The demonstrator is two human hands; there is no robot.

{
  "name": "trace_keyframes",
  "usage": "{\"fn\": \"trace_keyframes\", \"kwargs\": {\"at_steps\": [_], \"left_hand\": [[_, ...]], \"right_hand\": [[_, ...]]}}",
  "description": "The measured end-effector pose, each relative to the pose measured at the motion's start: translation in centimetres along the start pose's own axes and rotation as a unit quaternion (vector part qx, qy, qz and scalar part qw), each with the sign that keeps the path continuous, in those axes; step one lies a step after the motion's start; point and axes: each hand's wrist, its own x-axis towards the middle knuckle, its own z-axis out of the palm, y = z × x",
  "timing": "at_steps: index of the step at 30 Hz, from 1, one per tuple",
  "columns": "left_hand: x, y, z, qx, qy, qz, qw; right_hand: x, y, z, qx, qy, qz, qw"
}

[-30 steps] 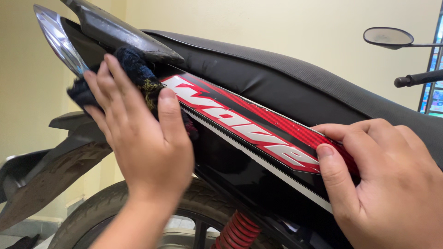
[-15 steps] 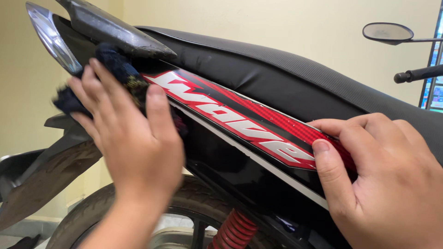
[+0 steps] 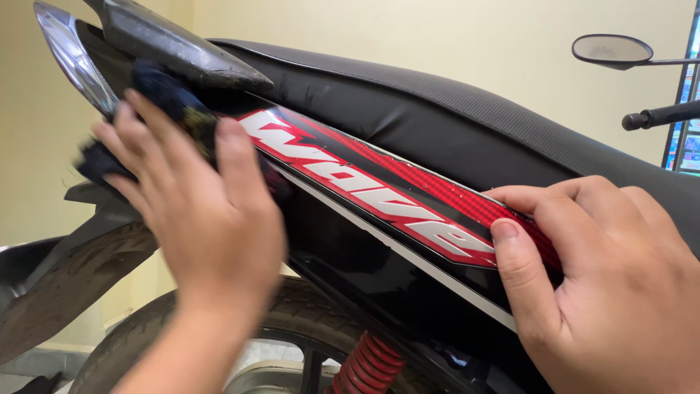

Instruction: The person wipes the rear side panel of a motorcycle using a dark patterned cloth. They rub the surface around the red and white decal and the tail section repeatedly, focusing on the same area throughout the clip.

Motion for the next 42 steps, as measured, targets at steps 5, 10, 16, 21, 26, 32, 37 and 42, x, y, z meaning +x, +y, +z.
{"fn": "trace_keyframes", "kwargs": {"at_steps": [5,10,16,21,26,32,37,42], "left_hand": [[-10.4,3.0,1.0,0.009,-0.025,0.123,0.992],[-5.1,-4.8,-0.3,0.026,-0.079,0.344,0.935],[-5.0,-1.3,-0.2,-0.049,-0.013,0.176,0.983],[-8.4,1.6,-0.3,-0.041,-0.054,0.449,0.891],[-0.5,-4.9,-2.0,0.012,-0.071,0.498,0.864],[-4.4,-2.2,-0.4,-0.016,-0.024,0.307,0.951],[-3.5,2.1,-1.8,-0.024,-0.043,0.423,0.905],[4.4,-3.1,-3.8,0.025,-0.08,0.587,0.805]], "right_hand": [[-0.1,-0.4,-0.3,-0.022,-0.014,0.021,0.999],[0.1,-0.4,-0.6,-0.044,-0.028,0.033,0.998],[0.7,-1.0,-1.2,-0.076,-0.084,0.101,0.988],[0.4,-0.6,-1.1,-0.053,-0.068,0.073,0.994],[0.4,-0.8,-1.0,-0.053,-0.06,0.079,0.994],[0.5,-0.8,-1.1,-0.069,-0.088,0.102,0.989],[0.4,-0.8,-1.3,-0.048,-0.06,0.068,0.995],[0.8,-1.3,-1.6,-0.056,-0.107,0.127,0.984]]}}
